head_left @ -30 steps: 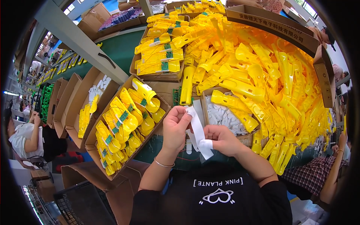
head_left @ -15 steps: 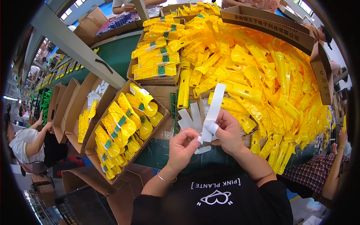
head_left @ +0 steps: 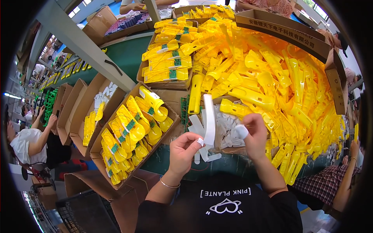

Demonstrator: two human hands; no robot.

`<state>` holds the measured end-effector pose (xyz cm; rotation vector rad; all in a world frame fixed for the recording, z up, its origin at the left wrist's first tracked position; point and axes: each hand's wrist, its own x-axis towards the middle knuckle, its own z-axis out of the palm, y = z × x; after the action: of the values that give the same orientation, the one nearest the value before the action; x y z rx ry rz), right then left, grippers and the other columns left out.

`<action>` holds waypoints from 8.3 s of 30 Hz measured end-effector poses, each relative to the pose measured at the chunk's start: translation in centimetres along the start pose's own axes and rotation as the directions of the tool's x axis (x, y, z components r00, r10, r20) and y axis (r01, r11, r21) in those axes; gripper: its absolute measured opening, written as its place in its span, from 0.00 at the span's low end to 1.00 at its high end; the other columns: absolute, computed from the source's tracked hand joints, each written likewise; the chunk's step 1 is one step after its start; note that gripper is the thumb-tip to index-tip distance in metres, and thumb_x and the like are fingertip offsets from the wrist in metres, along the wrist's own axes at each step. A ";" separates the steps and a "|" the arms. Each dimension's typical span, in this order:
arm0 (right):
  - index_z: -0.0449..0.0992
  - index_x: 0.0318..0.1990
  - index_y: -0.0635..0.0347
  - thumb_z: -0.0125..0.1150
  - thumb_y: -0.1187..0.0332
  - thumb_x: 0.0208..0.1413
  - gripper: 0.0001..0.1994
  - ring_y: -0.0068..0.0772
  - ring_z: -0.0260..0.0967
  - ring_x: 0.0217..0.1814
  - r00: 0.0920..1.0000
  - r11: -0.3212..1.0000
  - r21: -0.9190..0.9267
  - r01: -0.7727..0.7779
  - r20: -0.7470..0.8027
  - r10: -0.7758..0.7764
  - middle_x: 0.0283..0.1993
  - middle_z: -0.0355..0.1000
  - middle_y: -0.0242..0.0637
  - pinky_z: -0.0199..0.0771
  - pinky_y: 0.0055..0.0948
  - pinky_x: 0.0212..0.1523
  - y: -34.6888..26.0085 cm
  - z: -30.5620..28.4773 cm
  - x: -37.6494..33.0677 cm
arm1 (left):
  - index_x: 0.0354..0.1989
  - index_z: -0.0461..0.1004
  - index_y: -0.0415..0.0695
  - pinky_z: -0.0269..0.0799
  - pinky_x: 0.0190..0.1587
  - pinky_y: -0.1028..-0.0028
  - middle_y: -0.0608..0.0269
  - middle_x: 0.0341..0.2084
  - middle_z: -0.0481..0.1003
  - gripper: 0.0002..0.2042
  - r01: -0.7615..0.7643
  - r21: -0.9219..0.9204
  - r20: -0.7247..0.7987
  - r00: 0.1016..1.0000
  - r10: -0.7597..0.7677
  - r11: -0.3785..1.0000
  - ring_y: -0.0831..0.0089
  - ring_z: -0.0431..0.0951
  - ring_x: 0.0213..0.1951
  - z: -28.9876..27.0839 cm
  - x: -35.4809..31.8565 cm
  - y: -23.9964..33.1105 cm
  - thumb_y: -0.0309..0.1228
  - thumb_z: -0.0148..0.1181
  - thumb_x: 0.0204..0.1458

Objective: Wrapping small electronic components with white tape/strips and placing them into yellow plastic housings at a factory workbench.

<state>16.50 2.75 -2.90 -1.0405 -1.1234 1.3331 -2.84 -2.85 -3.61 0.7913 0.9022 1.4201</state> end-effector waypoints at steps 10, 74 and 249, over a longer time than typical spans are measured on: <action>0.76 0.32 0.57 0.54 0.86 0.31 0.17 0.35 0.67 0.31 0.608 0.708 -0.231 0.667 0.718 -0.339 0.30 0.68 0.34 0.67 0.28 0.30 -3.7 1.2 0.5 | 0.31 0.72 0.33 0.68 0.35 0.79 0.59 0.25 0.74 0.04 0.240 0.040 0.180 0.953 -0.243 0.970 0.77 0.73 0.29 0.7 -0.1 2.0 0.20 0.53 0.48; 0.55 0.22 0.50 0.51 0.70 0.51 0.12 0.25 0.46 0.26 0.828 0.839 0.202 0.506 0.157 -0.538 0.20 0.53 0.26 0.47 0.25 0.32 -7.2 0.4 -1.9 | 0.22 0.64 0.39 0.63 0.32 0.64 0.54 0.23 0.66 0.04 -0.296 0.953 0.243 0.871 0.427 0.062 0.57 0.67 0.31 -2.6 4.7 -1.6 0.23 0.53 0.41; 0.67 0.37 0.61 0.57 0.69 0.54 0.08 0.11 0.61 0.30 0.682 0.909 0.088 -0.408 0.690 0.240 0.31 0.66 0.24 0.61 0.14 0.29 -5.6 4.0 -2.9 | 0.36 0.64 0.37 0.63 0.32 0.78 0.59 0.25 0.68 0.06 -0.589 0.175 0.177 0.807 0.564 0.789 0.74 0.66 0.28 2.1 1.3 5.1 0.19 0.50 0.50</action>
<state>13.74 -0.36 3.32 -0.5914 -1.2762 2.1947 -3.41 -1.36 1.78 1.3969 0.7637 1.7962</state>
